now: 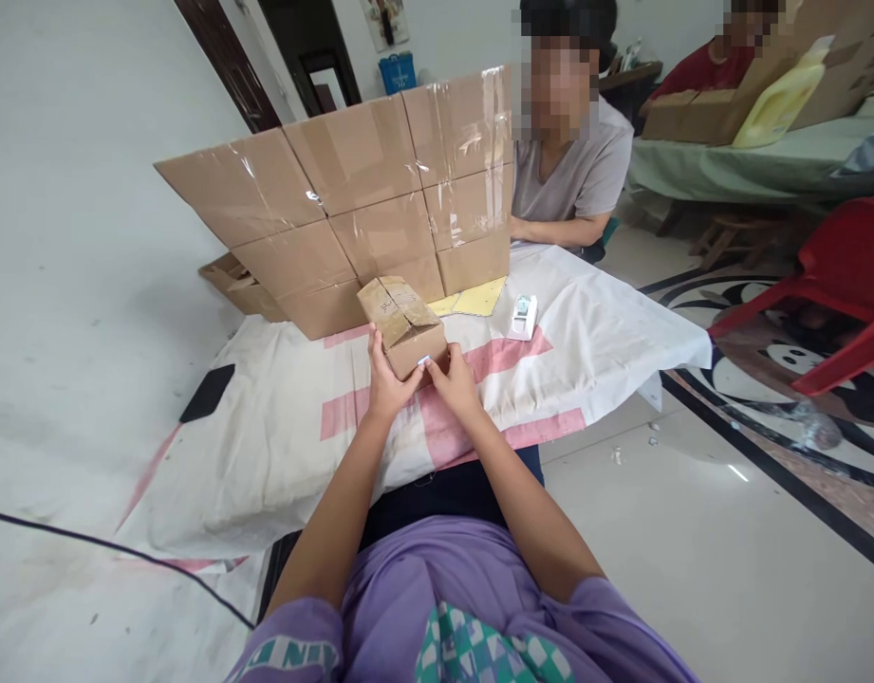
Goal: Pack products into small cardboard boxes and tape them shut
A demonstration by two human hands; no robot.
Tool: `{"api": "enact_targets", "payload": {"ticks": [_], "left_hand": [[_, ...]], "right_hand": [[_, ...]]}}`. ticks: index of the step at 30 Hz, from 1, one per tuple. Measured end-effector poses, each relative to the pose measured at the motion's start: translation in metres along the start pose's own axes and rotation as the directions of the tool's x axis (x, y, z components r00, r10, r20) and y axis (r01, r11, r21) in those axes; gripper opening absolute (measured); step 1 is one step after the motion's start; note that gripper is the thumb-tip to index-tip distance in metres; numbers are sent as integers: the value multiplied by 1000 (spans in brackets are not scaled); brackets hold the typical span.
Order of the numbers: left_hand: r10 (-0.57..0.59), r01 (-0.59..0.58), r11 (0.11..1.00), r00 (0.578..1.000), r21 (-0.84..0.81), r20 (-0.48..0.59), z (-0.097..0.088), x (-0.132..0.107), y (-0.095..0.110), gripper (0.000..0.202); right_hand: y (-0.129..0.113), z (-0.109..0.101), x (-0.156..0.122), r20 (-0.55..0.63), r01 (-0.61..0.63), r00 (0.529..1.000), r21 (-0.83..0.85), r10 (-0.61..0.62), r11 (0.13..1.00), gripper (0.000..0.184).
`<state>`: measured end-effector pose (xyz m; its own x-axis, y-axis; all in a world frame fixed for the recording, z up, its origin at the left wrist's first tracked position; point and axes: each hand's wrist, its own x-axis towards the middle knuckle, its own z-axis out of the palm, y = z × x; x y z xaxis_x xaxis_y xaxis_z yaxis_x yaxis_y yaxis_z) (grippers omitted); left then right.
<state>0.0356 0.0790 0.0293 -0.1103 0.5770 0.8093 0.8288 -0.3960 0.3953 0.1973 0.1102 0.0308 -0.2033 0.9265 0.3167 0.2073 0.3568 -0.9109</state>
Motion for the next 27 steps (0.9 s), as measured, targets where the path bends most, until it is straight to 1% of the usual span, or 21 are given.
{"api": "enact_targets", "payload": {"ticks": [4,7,11,16,20,22,24,27], "left_hand": [[-8,8,1000,1000,-12,-13,1,0,0,100],[-8,8,999,1000,-36,-22,1,0,1,99],[-15,13,998,999,-59,-35,0,0,1,98],[-74,71,996,995,-60,-60,0,-2,0,97],[-101,96,992,993,-81,-68,0,-3,0,94],[-106,100,992,991,-80,-77,0,-3,2,93],[-126,120,989,989,-83,-78,-2,-3,4,92],[-176,168,979,982,-112,-68,-5,-3,9,91]], "right_hand": [[3,1,-1,-6,13,1000,15,-13,1000,33],[3,2,-1,-9,20,1000,26,-19,999,32],[3,2,-1,-11,22,1000,-4,-23,1000,30],[2,1,0,4,12,1000,-46,-12,999,29],[-2,-1,2,24,-26,999,-67,28,997,38],[-4,-2,3,26,-28,999,-94,31,995,41],[-6,-3,5,33,-26,999,-145,31,989,40],[-11,-3,5,39,-37,998,-275,49,961,35]]}}
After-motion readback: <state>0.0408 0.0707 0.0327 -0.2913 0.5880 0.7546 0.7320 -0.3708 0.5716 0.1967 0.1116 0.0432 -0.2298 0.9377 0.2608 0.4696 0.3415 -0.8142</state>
